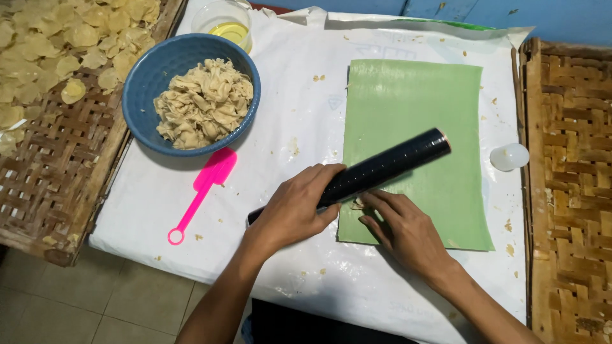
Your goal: Flattening pieces of dough using a rolling tool on a mat to prepare crackers.
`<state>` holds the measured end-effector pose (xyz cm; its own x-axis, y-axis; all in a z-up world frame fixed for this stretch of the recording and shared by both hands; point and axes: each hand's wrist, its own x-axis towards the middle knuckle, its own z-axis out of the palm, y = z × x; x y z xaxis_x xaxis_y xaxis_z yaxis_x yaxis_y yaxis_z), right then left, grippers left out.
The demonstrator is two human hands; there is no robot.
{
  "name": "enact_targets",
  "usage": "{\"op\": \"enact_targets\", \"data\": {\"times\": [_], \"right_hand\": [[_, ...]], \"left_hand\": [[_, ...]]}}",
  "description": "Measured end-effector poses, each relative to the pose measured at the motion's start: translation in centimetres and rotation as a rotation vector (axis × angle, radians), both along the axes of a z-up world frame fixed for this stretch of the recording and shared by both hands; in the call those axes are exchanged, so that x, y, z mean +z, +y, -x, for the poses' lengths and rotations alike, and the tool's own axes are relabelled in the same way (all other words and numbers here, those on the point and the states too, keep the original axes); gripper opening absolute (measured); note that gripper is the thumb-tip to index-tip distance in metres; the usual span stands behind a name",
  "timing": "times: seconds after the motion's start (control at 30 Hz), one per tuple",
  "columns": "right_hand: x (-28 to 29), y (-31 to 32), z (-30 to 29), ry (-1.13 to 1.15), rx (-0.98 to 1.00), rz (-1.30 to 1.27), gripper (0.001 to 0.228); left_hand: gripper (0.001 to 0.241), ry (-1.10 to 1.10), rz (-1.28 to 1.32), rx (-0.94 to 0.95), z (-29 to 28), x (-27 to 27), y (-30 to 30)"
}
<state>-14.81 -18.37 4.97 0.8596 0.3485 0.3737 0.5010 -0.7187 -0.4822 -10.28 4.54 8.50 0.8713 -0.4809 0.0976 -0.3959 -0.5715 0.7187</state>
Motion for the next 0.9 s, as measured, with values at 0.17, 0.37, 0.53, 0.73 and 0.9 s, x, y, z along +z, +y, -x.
{"op": "enact_targets", "data": {"times": [0.17,0.37,0.53,0.73,0.9], "right_hand": [[0.2,-2.3,1.6,0.080,-0.028,0.072,0.029],[2.1,-3.8,-0.7,-0.075,-0.143,0.122,0.025],[-0.2,-4.1,-3.5,-0.045,-0.146,0.338,0.039],[-2.0,-3.9,-1.8,-0.060,-0.149,0.369,0.056],[-1.8,-4.3,0.2,0.001,-0.076,0.381,0.062]], "left_hand": [[0.057,-0.182,-0.059,-0.093,0.1,-0.3,-1.0],[0.057,-0.320,-0.187,-0.173,-0.1,-2.1,-2.5],[0.056,-0.286,-0.303,-0.210,-0.7,-3.2,-3.0],[0.069,-0.484,-0.425,-0.095,0.8,-4.2,-2.4],[0.059,-0.543,-0.526,-0.044,4.3,-3.5,-2.3]]}}
